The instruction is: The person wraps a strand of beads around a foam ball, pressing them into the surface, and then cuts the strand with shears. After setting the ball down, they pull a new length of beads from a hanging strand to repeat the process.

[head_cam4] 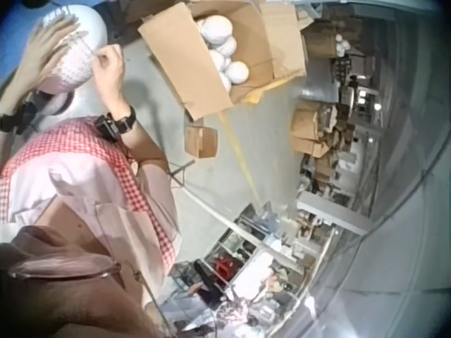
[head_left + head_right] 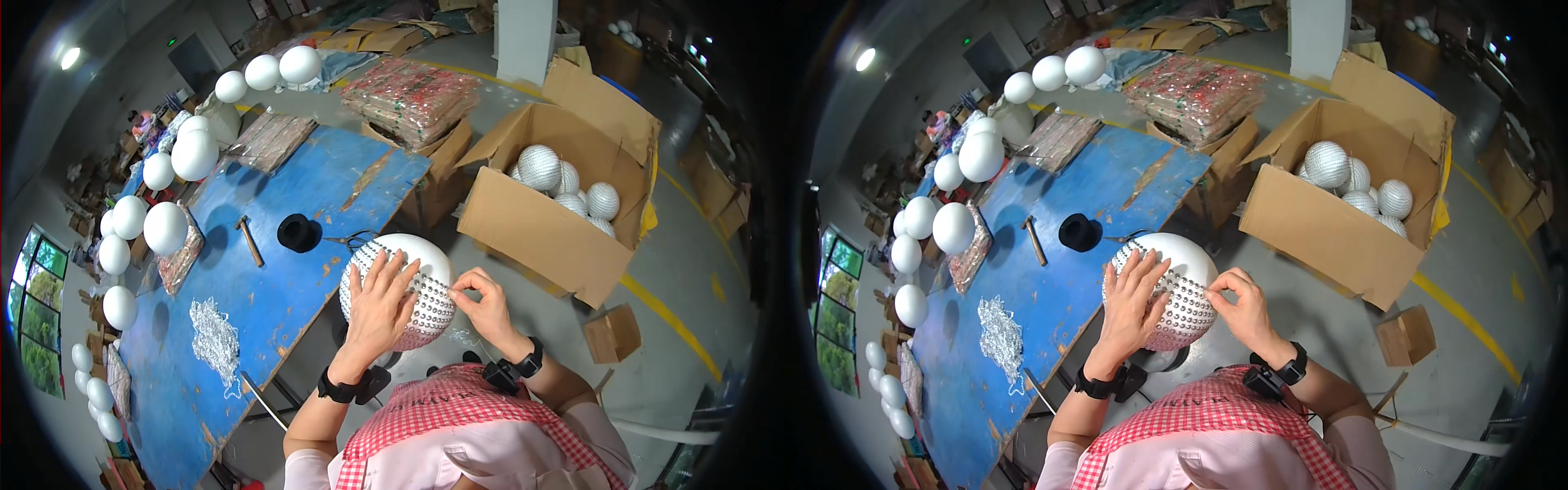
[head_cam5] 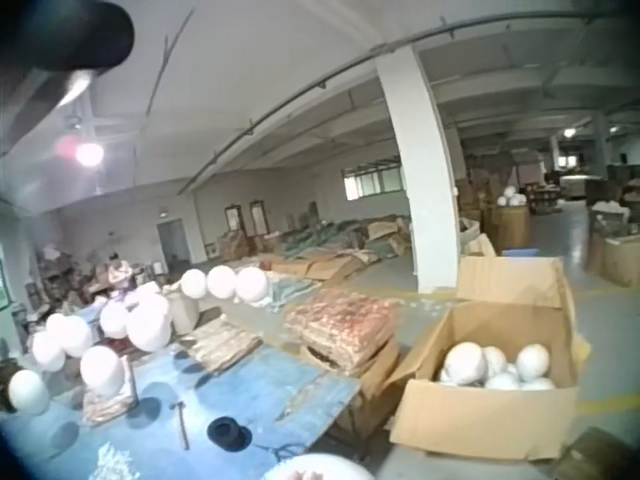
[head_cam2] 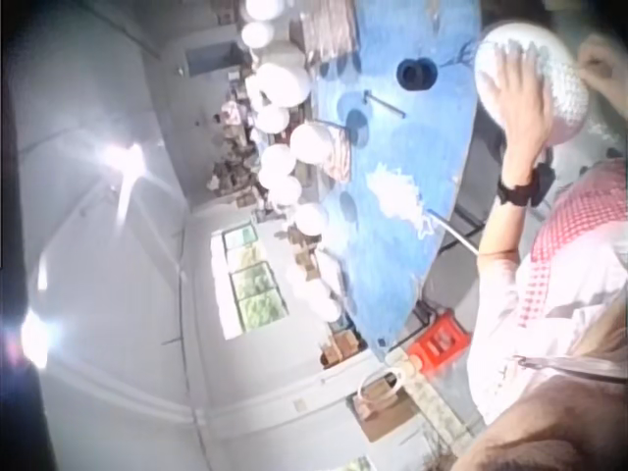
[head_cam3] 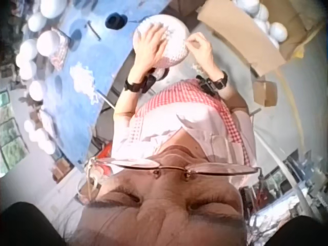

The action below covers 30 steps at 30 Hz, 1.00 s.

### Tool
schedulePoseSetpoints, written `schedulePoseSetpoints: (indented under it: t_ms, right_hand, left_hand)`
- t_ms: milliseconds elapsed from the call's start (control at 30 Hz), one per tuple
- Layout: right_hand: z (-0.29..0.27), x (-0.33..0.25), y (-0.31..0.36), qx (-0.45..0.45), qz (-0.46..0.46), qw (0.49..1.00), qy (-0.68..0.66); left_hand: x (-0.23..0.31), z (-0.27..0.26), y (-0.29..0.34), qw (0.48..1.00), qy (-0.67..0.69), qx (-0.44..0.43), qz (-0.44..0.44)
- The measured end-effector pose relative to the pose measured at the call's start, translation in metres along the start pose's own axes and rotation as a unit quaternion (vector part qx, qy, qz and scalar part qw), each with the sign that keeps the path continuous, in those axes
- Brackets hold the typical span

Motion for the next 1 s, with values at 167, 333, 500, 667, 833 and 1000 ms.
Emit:
schedulePoseSetpoints:
  t_ms: [167, 333, 500, 667, 833, 1000]
  right_hand:
    - [-0.017, -0.011, 0.036, 0.103, -0.020, 0.994, -0.016]
    - [-0.073, 0.009, 0.098, 0.233, 0.032, 0.972, 0.029]
    - [-0.119, 0.032, 0.163, 0.299, 0.079, 0.951, 0.028]
    - [-0.166, 0.025, 0.236, 0.389, 0.137, 0.909, 0.056]
    - [-0.198, 0.023, 0.319, 0.450, 0.149, 0.878, 0.062]
    - [-0.227, 0.013, 0.430, 0.512, 0.198, 0.831, 0.095]
  left_hand:
    - [0.010, -0.001, 0.010, 1.000, -0.008, -0.002, 0.002]
    - [0.018, 0.010, 0.011, 0.999, 0.033, 0.020, 0.017]
    - [0.042, 0.008, 0.030, 0.997, -0.067, 0.007, 0.022]
    - [0.057, 0.016, 0.041, 0.989, -0.144, 0.024, 0.029]
    - [0.072, 0.020, 0.049, 0.990, -0.116, 0.041, 0.066]
    - [0.088, 0.020, 0.059, 0.983, -0.168, 0.074, 0.022]
Point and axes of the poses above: each hand's wrist, its own y-axis away from the middle knuckle, its own z-axis out of the palm, x = y × z, the point moved 8 cm from there along -y, towards the middle knuckle, and after that the axes turned 10 degrees about -x, right-handed, at the moved point
